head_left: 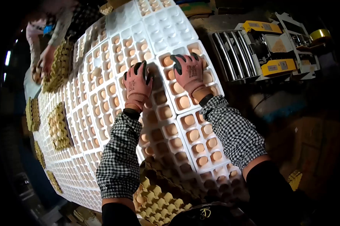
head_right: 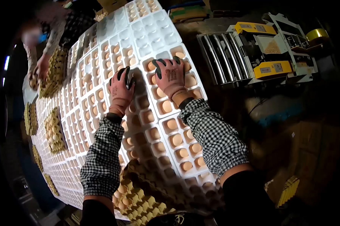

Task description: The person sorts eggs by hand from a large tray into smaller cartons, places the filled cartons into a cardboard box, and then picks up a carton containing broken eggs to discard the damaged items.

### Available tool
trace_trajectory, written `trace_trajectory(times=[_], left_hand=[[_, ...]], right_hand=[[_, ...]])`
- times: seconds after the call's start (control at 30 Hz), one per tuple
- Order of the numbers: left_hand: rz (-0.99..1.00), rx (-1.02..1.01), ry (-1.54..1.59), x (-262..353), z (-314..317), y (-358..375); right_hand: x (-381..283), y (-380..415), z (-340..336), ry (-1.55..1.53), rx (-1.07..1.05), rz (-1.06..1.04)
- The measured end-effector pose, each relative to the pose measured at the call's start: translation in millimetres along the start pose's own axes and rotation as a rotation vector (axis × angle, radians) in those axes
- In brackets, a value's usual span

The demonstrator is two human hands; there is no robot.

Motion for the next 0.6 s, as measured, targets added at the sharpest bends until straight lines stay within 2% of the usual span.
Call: trace_trajectory(times=[0.03,0.07,0.1,0.13,0.17,0.2,0.23,0.27,0.3,0.33,0.37,0.4,0.43,0.47,0.5,0.53,0.6], left_hand=[[0.031,-0.047,0.201,-6,-15,8],[0.009,-0.180,0.383,-13,-35,21],[-0.007,-0.289,0.637,-6,-74,40],[-0.045,-0.366,0.895,2,-121,65],[-0.116,-0.397,0.843,1,-169,99],[-0.146,-0.417,0.789,0,-210,130],[-0.320,-0.384,0.733,-16,-245,176],[-0.440,-0.333,0.713,-23,-277,216],[-0.622,-0.287,0.597,-42,-300,267],[-0.776,-0.199,0.470,-48,-319,315],[-0.928,-0.165,0.472,-45,-333,354],[-0.984,-0.135,0.507,-46,-336,395],[-0.931,-0.110,0.485,-31,-332,413],[-0.755,-0.120,0.503,-23,-320,426],[-0.590,-0.217,0.324,-13,-311,432],[-0.475,-0.367,0.073,8,-308,424],[-0.365,-0.229,-0.072,12,-280,440]], right_hand=[[1,0,4,0.025,-0.007,-0.008],[7,-3,15,0.037,-0.048,-0.003],[10,-1,19,0.124,-0.053,0.001],[27,-7,39,0.041,-0.122,0.018],[25,-6,11,-0.384,-0.115,-0.047],[14,2,-14,-0.622,0.021,-0.110],[-5,25,-39,-0.806,-0.141,0.039],[-29,53,-65,-0.984,-0.175,-0.072],[-47,88,-79,-1.000,-0.279,-0.076],[-87,122,-111,-1.036,-0.355,-0.235],[-122,153,-137,-1.068,-0.600,-0.300],[-154,180,-149,-1.157,-0.767,-0.406],[-179,202,-159,-0.776,-0.625,-0.710],[-203,230,-148,-0.565,-0.514,-0.901],[-229,250,-142,-0.187,-0.602,-1.019],[-239,268,-121,-0.159,-0.455,-1.069],[-245,258,-132,-0.450,-0.611,-0.874]])
Point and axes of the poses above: each hand's wrist, its own y-axis away from the middle knuckle, its own z-axis out of the palm, x = y × z, the point moved 2 cm from there along -y, towards the middle knuckle, and after that the axes turned 6 degrees about y, right-handed, at the moved point
